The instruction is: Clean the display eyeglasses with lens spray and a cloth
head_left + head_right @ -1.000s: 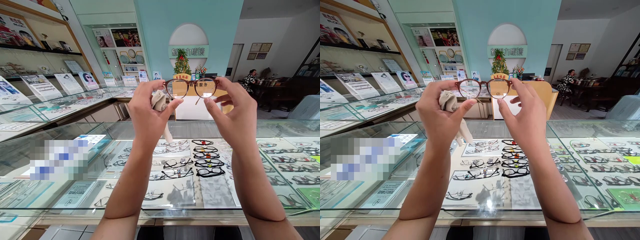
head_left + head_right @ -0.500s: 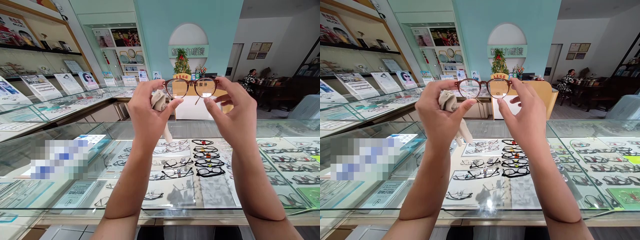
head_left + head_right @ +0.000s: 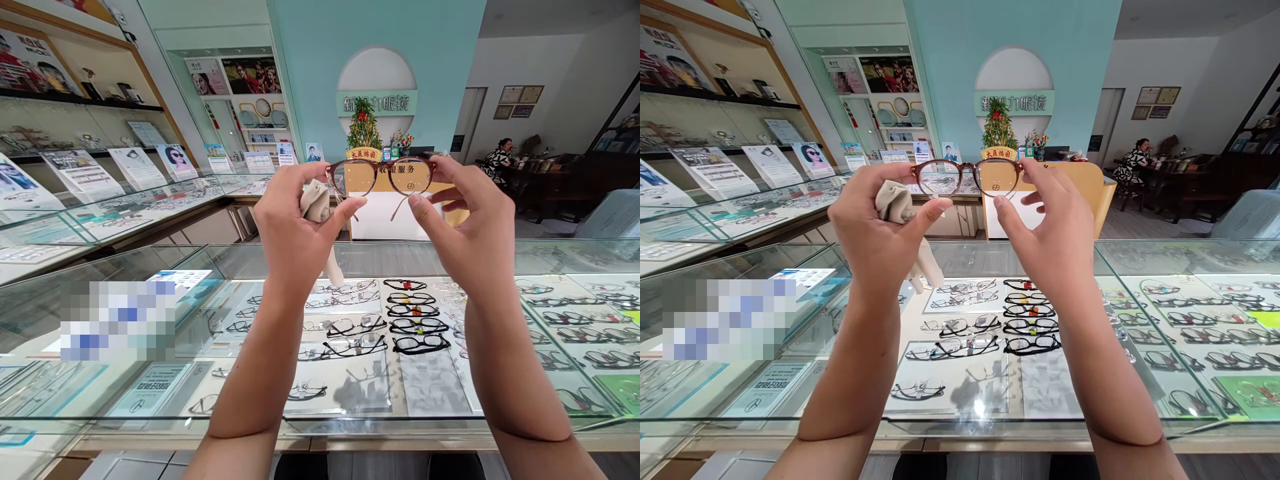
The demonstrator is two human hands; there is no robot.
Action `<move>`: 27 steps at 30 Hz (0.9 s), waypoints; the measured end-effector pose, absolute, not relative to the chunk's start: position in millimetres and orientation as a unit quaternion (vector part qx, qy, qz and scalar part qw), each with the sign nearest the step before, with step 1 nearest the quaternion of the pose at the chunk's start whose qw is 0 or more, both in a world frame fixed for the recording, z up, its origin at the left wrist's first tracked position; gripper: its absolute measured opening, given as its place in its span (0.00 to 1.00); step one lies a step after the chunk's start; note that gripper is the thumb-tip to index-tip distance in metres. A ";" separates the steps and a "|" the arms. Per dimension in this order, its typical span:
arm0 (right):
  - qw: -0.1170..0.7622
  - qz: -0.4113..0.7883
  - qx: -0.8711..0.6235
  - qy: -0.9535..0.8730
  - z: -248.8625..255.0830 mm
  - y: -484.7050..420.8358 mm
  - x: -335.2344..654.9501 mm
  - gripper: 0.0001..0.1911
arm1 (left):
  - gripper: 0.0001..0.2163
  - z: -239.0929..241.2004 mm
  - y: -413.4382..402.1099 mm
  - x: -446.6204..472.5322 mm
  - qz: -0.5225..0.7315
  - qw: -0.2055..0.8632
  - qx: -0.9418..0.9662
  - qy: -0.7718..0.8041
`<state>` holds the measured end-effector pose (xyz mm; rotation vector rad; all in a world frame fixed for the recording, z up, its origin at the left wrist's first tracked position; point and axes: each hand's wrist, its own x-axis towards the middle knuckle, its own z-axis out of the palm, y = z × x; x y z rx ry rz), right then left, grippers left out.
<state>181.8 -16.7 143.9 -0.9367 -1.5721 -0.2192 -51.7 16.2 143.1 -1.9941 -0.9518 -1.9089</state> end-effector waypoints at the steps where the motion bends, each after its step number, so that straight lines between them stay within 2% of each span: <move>1: 0.606 -0.094 -0.404 -0.679 144.1 -16.8 181.9 0.24 | 0.16 143.0 16.5 -51.9 -0.650 0.103 -0.679 -0.325; 21: 0.618 -0.153 -0.383 -0.669 144.3 -18.0 178.0 0.21 | 0.21 144.0 28.2 -58.2 -0.638 0.002 -0.682 -0.359; 27: 0.622 -0.144 -0.385 -0.667 144.7 -18.8 177.3 0.20 | 0.18 144.6 24.4 -57.3 -0.632 -0.008 -0.684 -0.364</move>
